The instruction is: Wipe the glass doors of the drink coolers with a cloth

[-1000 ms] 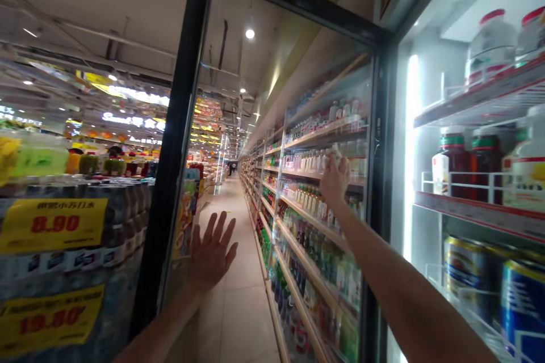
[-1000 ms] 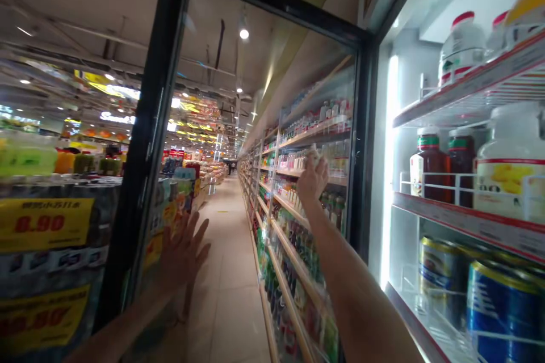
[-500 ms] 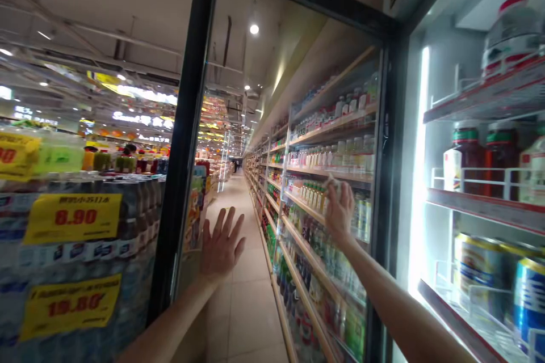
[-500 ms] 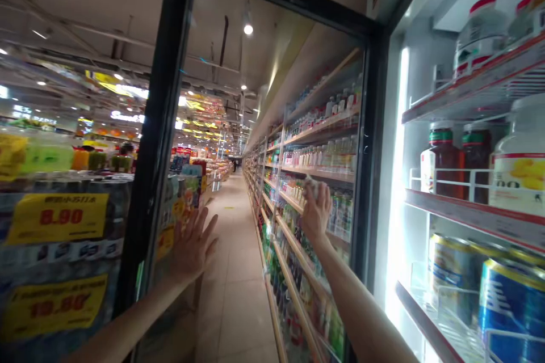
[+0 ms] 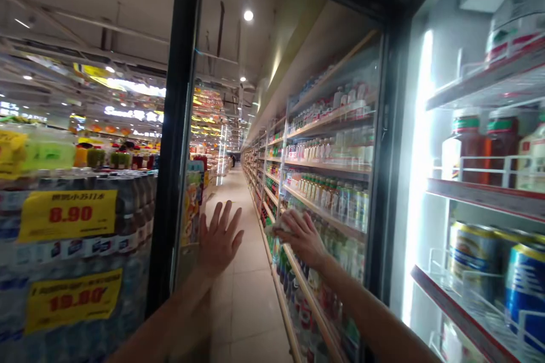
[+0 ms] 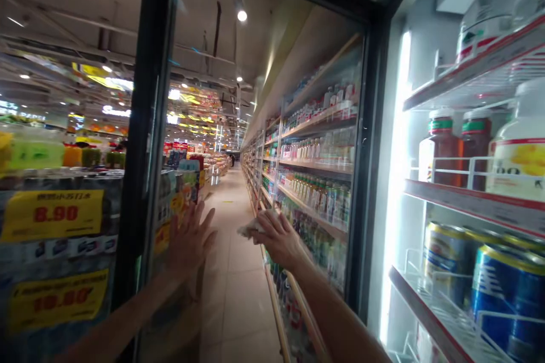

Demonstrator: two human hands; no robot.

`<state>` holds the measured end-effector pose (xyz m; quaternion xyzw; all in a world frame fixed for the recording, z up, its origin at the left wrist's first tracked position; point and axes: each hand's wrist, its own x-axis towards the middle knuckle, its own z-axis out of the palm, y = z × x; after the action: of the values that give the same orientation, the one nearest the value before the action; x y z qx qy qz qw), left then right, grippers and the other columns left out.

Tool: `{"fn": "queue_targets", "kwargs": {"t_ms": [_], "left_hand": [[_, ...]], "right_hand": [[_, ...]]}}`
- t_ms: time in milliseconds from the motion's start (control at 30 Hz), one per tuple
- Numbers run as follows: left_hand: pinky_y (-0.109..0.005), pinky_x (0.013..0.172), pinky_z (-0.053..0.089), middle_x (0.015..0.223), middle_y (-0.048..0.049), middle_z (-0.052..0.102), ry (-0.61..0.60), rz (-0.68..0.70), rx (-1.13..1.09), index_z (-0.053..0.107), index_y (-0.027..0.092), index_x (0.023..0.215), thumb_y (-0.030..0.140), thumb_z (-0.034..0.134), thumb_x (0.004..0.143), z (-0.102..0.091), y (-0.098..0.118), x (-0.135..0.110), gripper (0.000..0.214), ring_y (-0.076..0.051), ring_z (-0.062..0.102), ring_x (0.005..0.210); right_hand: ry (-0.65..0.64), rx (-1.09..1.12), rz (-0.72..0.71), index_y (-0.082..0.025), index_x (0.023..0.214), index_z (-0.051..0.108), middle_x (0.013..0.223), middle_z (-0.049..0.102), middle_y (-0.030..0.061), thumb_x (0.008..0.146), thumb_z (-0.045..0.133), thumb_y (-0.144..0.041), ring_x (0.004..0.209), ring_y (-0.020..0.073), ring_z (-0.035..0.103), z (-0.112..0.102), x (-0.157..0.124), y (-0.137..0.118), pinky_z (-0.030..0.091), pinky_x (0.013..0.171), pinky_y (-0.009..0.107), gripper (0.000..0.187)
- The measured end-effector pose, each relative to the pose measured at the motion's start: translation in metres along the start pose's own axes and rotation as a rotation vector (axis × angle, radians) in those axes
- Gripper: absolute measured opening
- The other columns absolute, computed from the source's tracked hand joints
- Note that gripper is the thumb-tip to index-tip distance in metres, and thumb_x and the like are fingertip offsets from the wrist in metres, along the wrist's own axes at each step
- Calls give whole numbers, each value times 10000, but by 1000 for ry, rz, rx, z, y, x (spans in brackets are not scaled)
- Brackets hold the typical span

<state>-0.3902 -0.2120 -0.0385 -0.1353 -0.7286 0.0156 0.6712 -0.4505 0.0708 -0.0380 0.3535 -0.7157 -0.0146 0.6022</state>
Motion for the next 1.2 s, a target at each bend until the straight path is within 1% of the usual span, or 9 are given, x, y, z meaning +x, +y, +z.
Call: {"fn": "queue_targets", "kwargs": {"t_ms": [200, 267, 400, 467, 600, 667, 833, 1033, 1200], "left_hand": [[-513, 1131, 60, 1460, -103, 314, 2, 23, 14, 219, 269, 1437, 327, 451, 898, -3, 2, 1, 590, -239, 147, 1402], [-513, 1132, 63, 1456, -109, 322, 7, 18, 9, 233, 266, 1434, 347, 451, 898, -4, 3, 2, 584, -240, 151, 1401], [-507, 1134, 74, 1460, -103, 314, 3, 14, 11, 226, 276, 1434, 331, 463, 894, -5, 2, 2, 592, -242, 168, 1397], [-508, 1135, 73, 1470, -89, 293, -18, 6, 0, 221, 293, 1432, 331, 476, 889, -5, 2, 1, 601, -246, 168, 1396], [-519, 1132, 59, 1481, -86, 262, -41, 14, 11, 229, 292, 1431, 313, 476, 889, -5, 2, -1, 596, -248, 151, 1400], [-524, 1129, 62, 1481, -99, 257, -31, 26, 18, 252, 273, 1428, 317, 477, 888, -5, 3, 0, 587, -247, 132, 1404], [-525, 1127, 68, 1473, -114, 281, -21, 45, 23, 354, 240, 1390, 282, 474, 885, -9, 2, 2, 521, -243, 105, 1410], [-466, 1142, 71, 1416, -76, 414, -113, 87, -13, 469, 259, 1315, 314, 420, 901, -20, 0, -17, 421, -205, 170, 1401], [-466, 1138, 87, 1415, -73, 416, -137, 106, -11, 465, 255, 1317, 311, 414, 896, -26, -3, -29, 427, -220, 238, 1383]], "right_hand": [[388, -188, 943, -192, 1362, 421, 1390, 386, 170, 866, 289, -184, 1326, 317, 315, -12, -30, 49, 351, 1009, 545, 514], [349, -160, 852, -211, 1349, 438, 1408, 367, 151, 855, 318, -182, 1340, 316, 292, -5, -31, 32, 357, 1007, 550, 510], [59, 42, 224, -383, 1185, 573, 1385, 441, -3, 810, 438, -133, 1350, 243, 301, 9, -31, -14, 331, 1058, 502, 471], [80, 63, 308, -385, 1151, 600, 1366, 467, -2, 818, 440, -142, 1332, 234, 337, 8, -34, -8, 323, 1067, 496, 442], [359, -64, 930, -192, 1348, 444, 1463, 291, 156, 868, 306, -188, 1368, 324, 235, 1, -38, 19, 295, 1022, 626, 500], [321, -60, 852, -184, 1368, 416, 1483, 246, 161, 867, 323, -176, 1385, 331, 180, 4, -34, 6, 296, 1022, 625, 510], [-5, 58, 133, -401, 1217, 546, 1395, 429, 1, 829, 449, -127, 1366, 234, 271, 12, -34, -44, 325, 1062, 492, 486], [343, -141, 908, -213, 1392, 360, 1444, 305, 162, 873, 310, -183, 1363, 309, 257, 3, -47, -3, 364, 992, 583, 523], [14, 64, 342, -351, 1286, 495, 1437, 374, 40, 844, 428, -140, 1381, 255, 242, 13, -57, -58, 331, 1064, 500, 495]]}}
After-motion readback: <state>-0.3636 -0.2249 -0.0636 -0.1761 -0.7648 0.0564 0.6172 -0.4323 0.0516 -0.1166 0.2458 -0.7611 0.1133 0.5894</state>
